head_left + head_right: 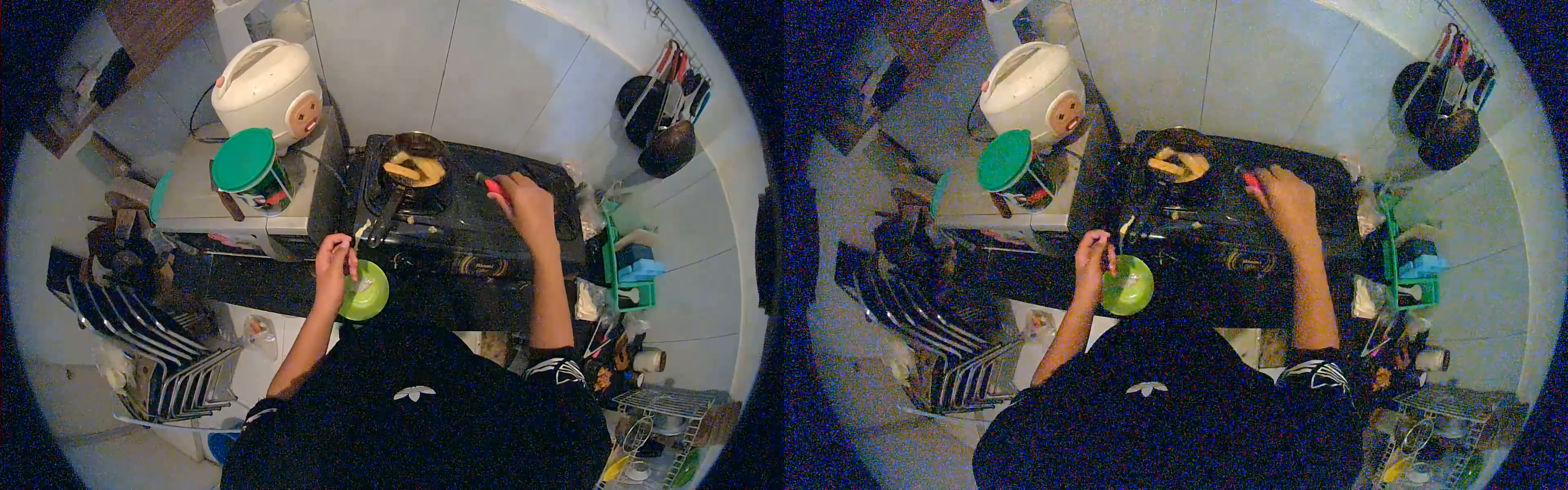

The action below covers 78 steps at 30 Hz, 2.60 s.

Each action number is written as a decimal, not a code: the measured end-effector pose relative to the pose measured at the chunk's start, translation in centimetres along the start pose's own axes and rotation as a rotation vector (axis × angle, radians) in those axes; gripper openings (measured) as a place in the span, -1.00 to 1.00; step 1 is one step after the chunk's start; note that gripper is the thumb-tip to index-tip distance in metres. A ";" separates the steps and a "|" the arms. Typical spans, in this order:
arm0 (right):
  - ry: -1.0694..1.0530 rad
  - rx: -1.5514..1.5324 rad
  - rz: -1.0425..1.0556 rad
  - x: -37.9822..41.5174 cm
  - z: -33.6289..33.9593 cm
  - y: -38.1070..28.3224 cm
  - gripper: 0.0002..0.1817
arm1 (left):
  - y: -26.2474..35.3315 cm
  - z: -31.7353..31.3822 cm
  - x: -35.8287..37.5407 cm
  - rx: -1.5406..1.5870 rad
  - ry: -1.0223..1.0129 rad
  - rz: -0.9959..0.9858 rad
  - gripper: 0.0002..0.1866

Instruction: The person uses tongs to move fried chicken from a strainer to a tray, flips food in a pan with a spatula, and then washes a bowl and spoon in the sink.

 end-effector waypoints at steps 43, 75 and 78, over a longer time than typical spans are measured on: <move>0.103 0.014 -0.070 0.4 1.2 -1.0 -0.68 | -0.3 2.3 0.7 0.039 -0.011 -0.014 -0.88; 0.039 -0.092 -0.123 0.8 2.7 -1.7 -0.69 | -0.2 2.2 0.8 0.013 0.002 -0.008 -0.83; 0.034 -0.130 -0.120 0.4 2.2 -1.3 -0.70 | -0.3 2.1 0.7 0.025 0.007 0.012 -0.83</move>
Point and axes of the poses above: each hand's wrist, its own x-axis away from the middle knuckle, its own z-axis out of the back of the hand, y = z × x, the point moved 5 cm from there along -x, towards the middle knuckle, and after that the axes turned 3 degrees about -y, right-handed, at the moved point
